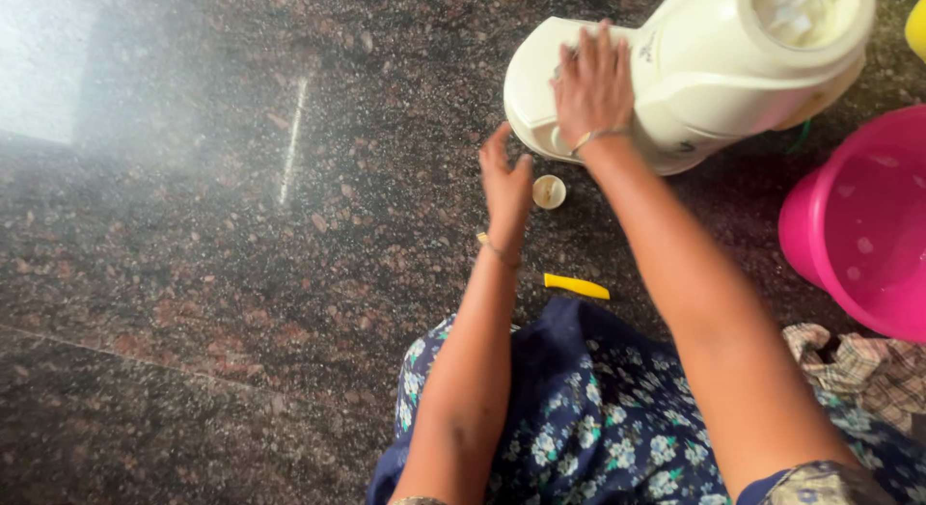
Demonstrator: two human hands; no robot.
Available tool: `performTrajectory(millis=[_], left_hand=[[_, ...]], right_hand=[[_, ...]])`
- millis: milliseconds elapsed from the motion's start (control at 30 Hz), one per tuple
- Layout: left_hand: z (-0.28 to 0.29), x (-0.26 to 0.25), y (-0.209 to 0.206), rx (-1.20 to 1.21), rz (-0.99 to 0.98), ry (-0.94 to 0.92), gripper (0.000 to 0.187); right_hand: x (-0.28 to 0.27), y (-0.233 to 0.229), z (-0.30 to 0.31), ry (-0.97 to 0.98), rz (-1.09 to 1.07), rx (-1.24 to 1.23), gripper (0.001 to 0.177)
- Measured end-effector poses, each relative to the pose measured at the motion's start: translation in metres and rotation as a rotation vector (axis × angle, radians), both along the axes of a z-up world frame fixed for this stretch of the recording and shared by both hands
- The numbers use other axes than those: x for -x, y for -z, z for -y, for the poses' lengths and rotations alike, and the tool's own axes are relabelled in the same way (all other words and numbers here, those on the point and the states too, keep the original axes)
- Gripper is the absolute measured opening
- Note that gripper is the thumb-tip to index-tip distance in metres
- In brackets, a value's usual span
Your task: The person cleans a white water purifier by wiping its exterior and interior with a wet cloth. They repeatedly dip the cloth into a pink bowl of water, wring it out, and wipe different parts of the appliance, including the base and the top opening.
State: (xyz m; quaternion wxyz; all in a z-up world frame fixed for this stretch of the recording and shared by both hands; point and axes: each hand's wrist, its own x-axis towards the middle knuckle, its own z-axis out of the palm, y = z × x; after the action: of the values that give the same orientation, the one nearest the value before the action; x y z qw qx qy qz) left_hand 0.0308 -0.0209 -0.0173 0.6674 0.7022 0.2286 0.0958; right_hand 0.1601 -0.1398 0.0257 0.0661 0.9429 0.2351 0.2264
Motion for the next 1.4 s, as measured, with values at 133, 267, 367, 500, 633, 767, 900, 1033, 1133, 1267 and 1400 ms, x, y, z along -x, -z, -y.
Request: performTrajectory(millis=[133,267,367,500,633,767,900,1033,1133,1267,1400], left_hand=[[0.034,-0.012,0.027,0.56,0.062,-0.103,0.064],[0.029,-0.016,0.054,0.868,-0.137,-0.053,0.067],[0.029,-0.017,0.055,0.919,-0.117,-0.082,0.068],[0.014,-0.017,0.044,1.191,-0.152,-0.271,0.062],[0.009,-0.015,0.046,1.396,0.018,-0.324,0.078],[0.008,-0.016,0.037,1.363,-0.182,-0.384,0.079],[0.009,-0.016,0.023,1.295,-0.24,-0.35,0.08],[0.01,-0.016,0.013,1.307,-0.236,-0.311,0.081],[0.007,-0.015,0.014,1.332,-0.174,-0.329,0.083],[0.003,-0.018,0.016,1.401,-0.164,-0.374,0.087],[0.001,-0.018,0.02,1.468,-0.161,-0.411,0.091]], right_hand=[[-0.073,0.008,-0.006,0.066,-0.324,-0.132,0.045],[-0.092,0.024,-0.045,-0.05,-0.37,0.015,0.035],[-0.082,0.031,-0.071,-0.209,-0.352,0.245,0.034],[-0.039,0.018,-0.082,-0.381,-0.358,0.323,0.032],[0.023,-0.006,-0.062,-0.6,-0.339,0.08,0.024],[0.037,-0.02,-0.031,-0.657,-0.35,-0.013,0.021],[-0.021,-0.001,-0.009,-0.34,-0.207,-0.105,0.015],[-0.099,0.042,-0.031,-0.138,-0.209,-0.21,0.018],[-0.115,0.063,-0.06,-0.062,-0.393,-0.049,0.02],[-0.082,0.04,-0.088,-0.193,-0.492,0.301,0.029],[-0.018,0.01,-0.071,-0.406,-0.462,0.223,0.024]])
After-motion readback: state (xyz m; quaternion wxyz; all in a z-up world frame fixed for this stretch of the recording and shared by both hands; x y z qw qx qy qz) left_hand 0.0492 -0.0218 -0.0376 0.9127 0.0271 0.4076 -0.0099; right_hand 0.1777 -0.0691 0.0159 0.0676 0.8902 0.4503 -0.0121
